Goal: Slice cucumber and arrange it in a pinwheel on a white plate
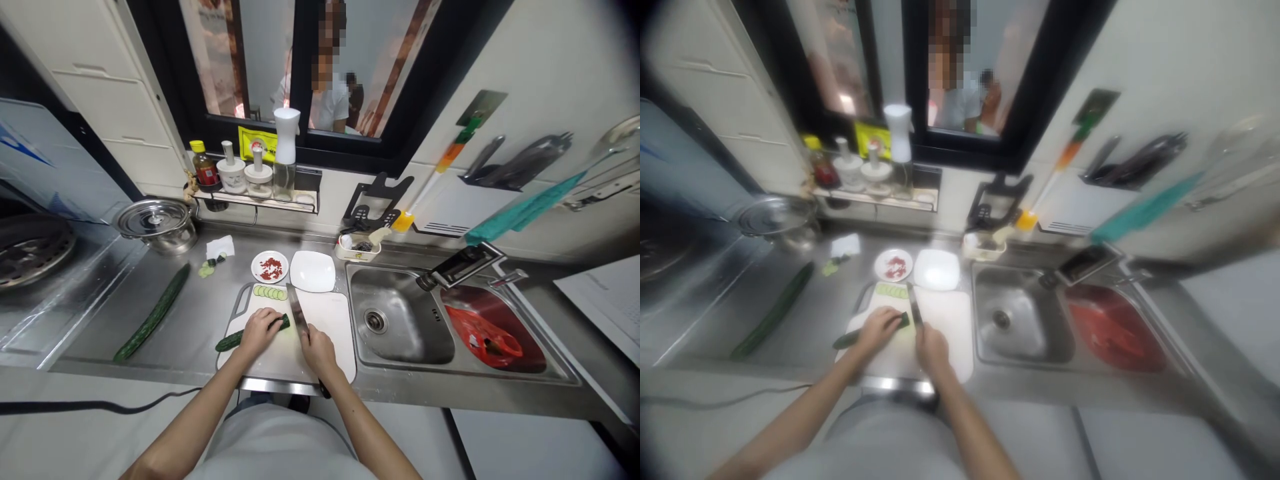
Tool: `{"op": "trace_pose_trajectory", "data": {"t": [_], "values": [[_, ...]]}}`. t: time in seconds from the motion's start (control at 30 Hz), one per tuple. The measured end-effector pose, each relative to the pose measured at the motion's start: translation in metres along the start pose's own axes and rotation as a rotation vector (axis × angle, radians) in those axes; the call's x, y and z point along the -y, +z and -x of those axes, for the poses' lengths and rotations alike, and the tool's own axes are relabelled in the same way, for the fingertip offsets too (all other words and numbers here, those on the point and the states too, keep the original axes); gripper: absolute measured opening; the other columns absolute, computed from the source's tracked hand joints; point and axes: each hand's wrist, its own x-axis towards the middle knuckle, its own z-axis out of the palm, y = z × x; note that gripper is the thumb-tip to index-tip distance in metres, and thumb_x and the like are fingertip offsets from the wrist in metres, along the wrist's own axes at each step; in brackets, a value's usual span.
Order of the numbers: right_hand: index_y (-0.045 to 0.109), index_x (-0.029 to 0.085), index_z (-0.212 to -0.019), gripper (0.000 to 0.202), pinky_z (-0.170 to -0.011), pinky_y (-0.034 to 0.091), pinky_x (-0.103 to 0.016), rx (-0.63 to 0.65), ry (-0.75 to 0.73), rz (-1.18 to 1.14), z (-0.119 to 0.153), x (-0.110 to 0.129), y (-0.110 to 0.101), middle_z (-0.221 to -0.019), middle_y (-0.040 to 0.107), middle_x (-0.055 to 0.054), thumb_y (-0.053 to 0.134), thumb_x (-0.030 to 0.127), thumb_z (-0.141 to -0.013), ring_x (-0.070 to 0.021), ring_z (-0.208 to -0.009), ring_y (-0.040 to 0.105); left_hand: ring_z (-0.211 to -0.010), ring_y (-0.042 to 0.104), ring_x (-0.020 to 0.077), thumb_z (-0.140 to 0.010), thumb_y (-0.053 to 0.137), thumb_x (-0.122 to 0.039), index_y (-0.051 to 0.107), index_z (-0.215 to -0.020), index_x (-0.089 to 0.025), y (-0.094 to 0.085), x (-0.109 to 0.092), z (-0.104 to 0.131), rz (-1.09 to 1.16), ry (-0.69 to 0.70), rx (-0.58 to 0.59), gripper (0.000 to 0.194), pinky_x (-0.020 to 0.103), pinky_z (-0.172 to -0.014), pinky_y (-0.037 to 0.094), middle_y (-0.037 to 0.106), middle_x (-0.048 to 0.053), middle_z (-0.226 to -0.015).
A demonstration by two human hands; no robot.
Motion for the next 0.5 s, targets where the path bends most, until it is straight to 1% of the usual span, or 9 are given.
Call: {"op": "trace_pose_trajectory", "data": {"t": [0.13,0.23,0.33,0.5], "values": [[0.059,0.016,-0.107,0.031,-0.071,0.038,-0.025,0.05,0.003,0.059,0.0006,0.0066,0.0002,-0.095,0.07,-0.011,0.032,0.027,-0.096,-0.0192,-0.088,0.064,-0.095,0.058,0.0185,-0.09,0.052,-0.036,0.069,-0.105,-0.026,0.001,0.0003,-0.0011,0.019,0.01,0.015,0.025,0.033,-0.088,0.045,0.066,0.005,-0.101],[0.059,0.015,-0.108,0.032,-0.072,0.039,-0.026,0.085,0.006,0.088,0.0008,0.0096,0.0006,-0.097,0.07,-0.012,0.031,0.026,-0.096,-0.0196,-0.089,0.064,-0.095,0.059,0.0178,-0.09,0.053,-0.035,0.07,-0.106,-0.027,0.0033,0.0009,-0.0013,0.033,-0.004,0.042,0.025,0.032,-0.087,0.046,0.067,0.004,-0.1],[0.059,0.015,-0.108,0.033,-0.072,0.039,-0.026,0.08,-0.004,0.093,0.0009,0.0102,0.0018,-0.095,0.07,-0.013,0.03,0.025,-0.096,-0.0197,-0.089,0.065,-0.094,0.059,0.0173,-0.091,0.052,-0.035,0.069,-0.108,-0.027,0.0047,0.0013,-0.0007,0.03,-0.015,0.061,0.026,0.03,-0.085,0.046,0.067,0.004,-0.099],[0.059,0.014,-0.108,0.033,-0.072,0.04,-0.027,0.087,-0.01,0.1,0.0014,0.011,0.0031,-0.095,0.07,-0.013,0.029,0.024,-0.096,-0.0204,-0.09,0.065,-0.094,0.058,0.0172,-0.092,0.05,-0.035,0.068,-0.11,-0.028,0.0053,0.0014,0.0004,-0.001,-0.005,0.047,0.027,0.03,-0.084,0.046,0.066,0.003,-0.099]]}}
